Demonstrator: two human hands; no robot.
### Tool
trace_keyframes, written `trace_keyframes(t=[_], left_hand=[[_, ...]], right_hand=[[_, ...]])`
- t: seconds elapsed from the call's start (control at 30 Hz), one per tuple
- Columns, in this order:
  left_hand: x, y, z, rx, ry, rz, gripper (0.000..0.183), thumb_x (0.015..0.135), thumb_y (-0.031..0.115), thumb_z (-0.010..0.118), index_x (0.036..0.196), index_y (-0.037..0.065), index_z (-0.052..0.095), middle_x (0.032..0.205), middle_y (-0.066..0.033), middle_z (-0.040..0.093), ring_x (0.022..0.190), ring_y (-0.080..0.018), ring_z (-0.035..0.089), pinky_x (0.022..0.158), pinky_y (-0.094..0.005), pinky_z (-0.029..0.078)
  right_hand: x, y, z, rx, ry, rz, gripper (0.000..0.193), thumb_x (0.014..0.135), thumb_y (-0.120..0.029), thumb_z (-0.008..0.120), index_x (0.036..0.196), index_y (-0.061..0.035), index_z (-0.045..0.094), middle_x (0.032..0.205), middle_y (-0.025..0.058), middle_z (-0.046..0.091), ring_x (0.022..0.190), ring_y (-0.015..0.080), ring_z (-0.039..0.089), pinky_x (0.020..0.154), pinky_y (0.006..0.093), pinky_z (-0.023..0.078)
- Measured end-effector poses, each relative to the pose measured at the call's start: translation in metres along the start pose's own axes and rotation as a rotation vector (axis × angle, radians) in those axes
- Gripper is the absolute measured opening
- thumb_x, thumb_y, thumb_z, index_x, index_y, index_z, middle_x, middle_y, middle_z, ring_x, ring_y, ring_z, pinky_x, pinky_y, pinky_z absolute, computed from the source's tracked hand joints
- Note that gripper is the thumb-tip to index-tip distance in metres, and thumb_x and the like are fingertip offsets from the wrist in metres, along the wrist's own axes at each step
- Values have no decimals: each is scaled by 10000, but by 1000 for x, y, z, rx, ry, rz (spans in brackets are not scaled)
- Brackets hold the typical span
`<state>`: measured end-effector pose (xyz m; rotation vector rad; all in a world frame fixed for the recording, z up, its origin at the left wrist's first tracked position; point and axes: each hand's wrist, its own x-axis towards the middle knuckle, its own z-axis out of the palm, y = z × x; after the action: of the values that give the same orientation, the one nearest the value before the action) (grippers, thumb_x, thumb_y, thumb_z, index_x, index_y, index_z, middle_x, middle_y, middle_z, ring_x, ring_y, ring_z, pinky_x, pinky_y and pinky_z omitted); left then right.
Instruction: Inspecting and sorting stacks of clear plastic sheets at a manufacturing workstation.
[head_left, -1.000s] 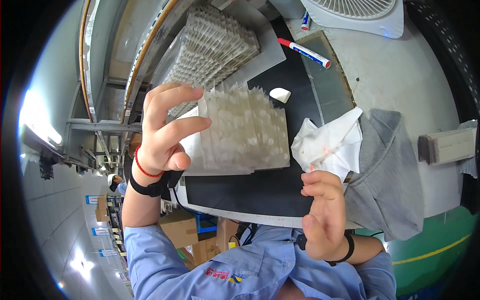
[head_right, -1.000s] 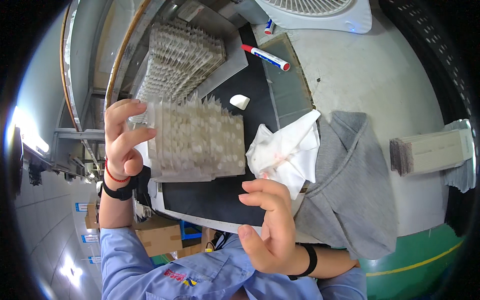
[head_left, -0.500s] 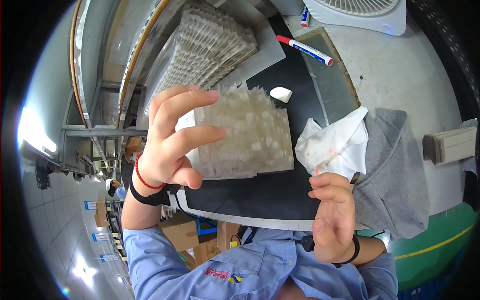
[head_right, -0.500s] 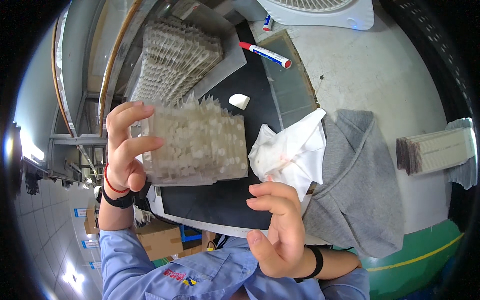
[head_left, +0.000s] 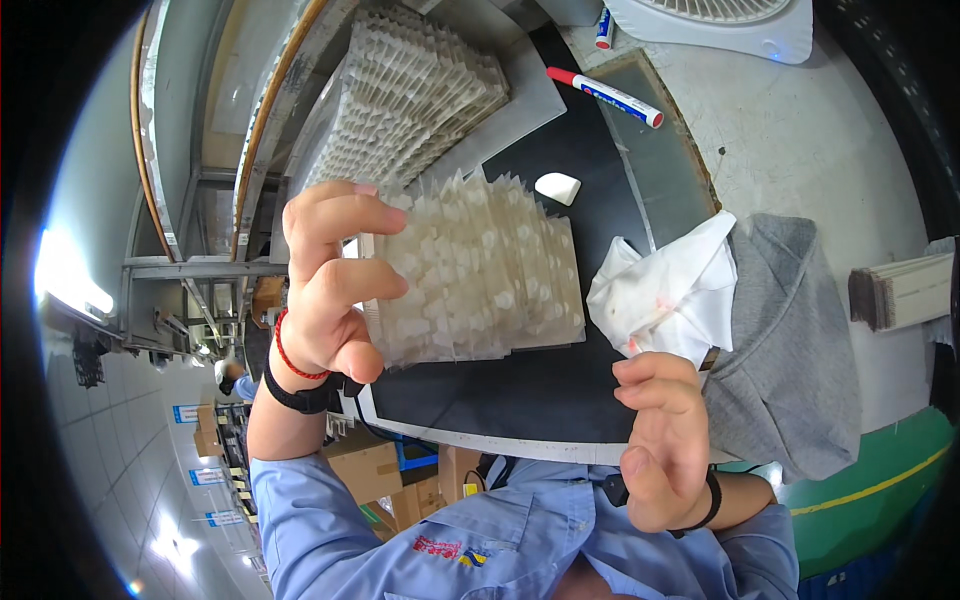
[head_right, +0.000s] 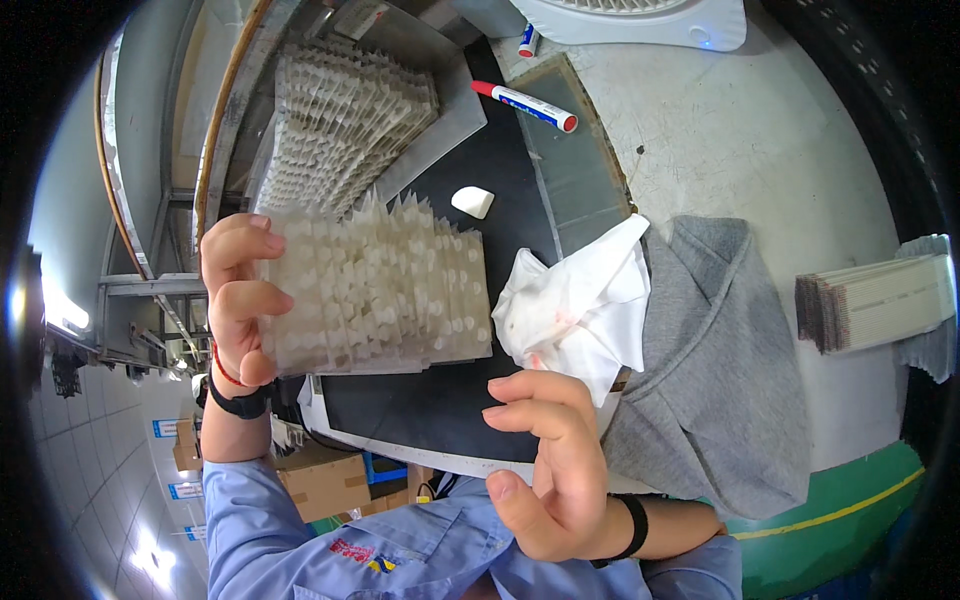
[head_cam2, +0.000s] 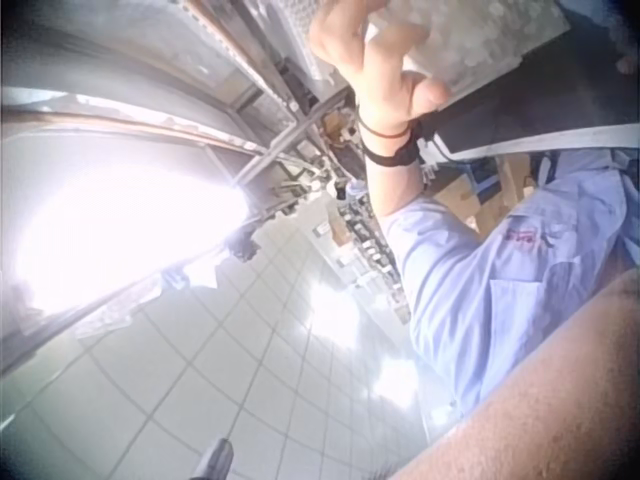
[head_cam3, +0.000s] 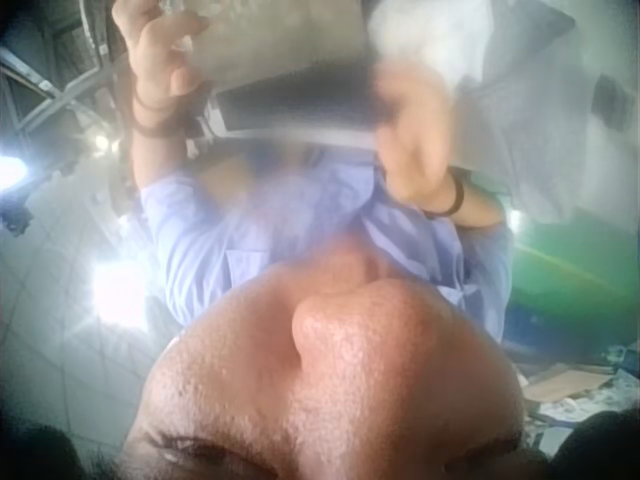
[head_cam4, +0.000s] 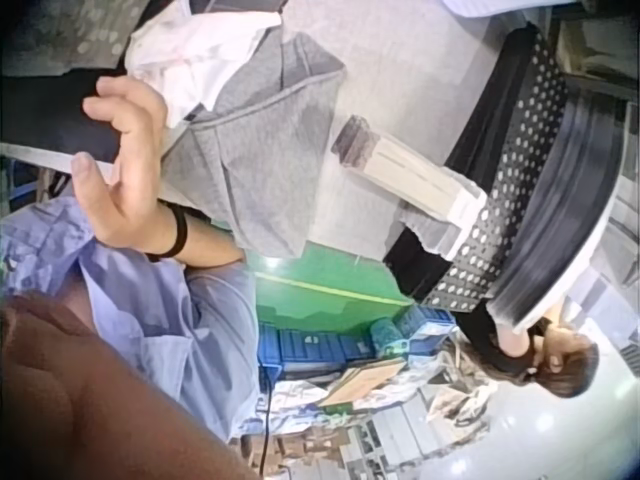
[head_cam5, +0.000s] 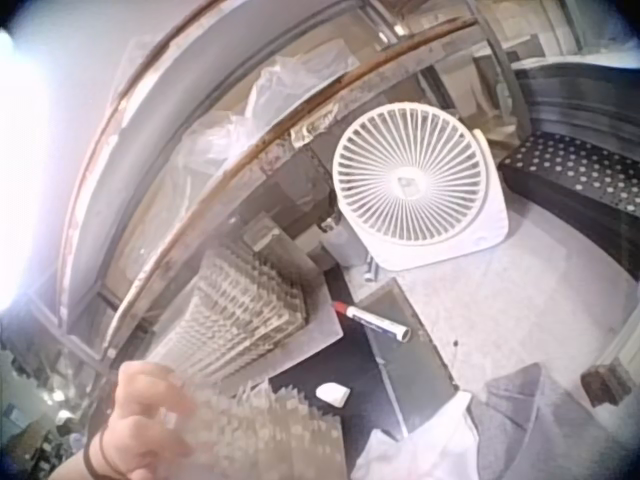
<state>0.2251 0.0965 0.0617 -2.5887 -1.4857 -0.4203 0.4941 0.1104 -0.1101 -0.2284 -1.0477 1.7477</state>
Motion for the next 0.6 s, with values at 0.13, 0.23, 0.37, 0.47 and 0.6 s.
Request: trace_keyframes(t=[0.13, 0.23, 0.37, 0.47, 0.6], left_hand=[[8, 4, -1, 13, -76, -1, 647, 898, 728, 336, 889, 117, 551, 1055, -125, 657, 1065, -359, 521, 915, -461, 401], [12, 5, -4, 13, -114, 30, 641, 898, 727, 340, 884, 117, 539, 1023, -111, 678, 1062, -356, 540, 885, -461, 400], [16, 1, -3, -10, -130, 72, 636, 900, 723, 346, 871, 114, 525, 1020, -113, 677, 1028, -348, 568, 851, -457, 398], [17, -2, 0, -33, -118, 77, 642, 903, 715, 350, 910, 105, 549, 978, -98, 660, 1003, -337, 570, 851, -452, 401], [23, 6, 1, -27, -119, 24, 692, 886, 739, 334, 916, 102, 603, 963, -92, 627, 987, -322, 563, 853, -441, 400]], right_hand=[[-1, 0, 0, -1, -2, 11, 369, 810, -106, 610, 1133, 60, 542, 1224, 238, 474, 1142, 293, 476, 1019, 383, 332], [-1, 0, 1, 3, 3, 15, 370, 808, -104, 609, 1134, 58, 543, 1224, 233, 477, 1143, 292, 479, 1016, 383, 338], [0, -1, 1, 13, 8, 9, 369, 806, -101, 611, 1133, 57, 546, 1219, 227, 487, 1137, 288, 487, 1007, 375, 351], [1, -2, 0, 9, 7, 8, 361, 806, -99, 615, 1125, 61, 554, 1210, 227, 495, 1130, 288, 490, 998, 370, 362], [1, -4, 1, 38, 8, 21, 350, 806, -93, 621, 1111, 69, 566, 1195, 231, 511, 1120, 292, 494, 986, 369, 374]])
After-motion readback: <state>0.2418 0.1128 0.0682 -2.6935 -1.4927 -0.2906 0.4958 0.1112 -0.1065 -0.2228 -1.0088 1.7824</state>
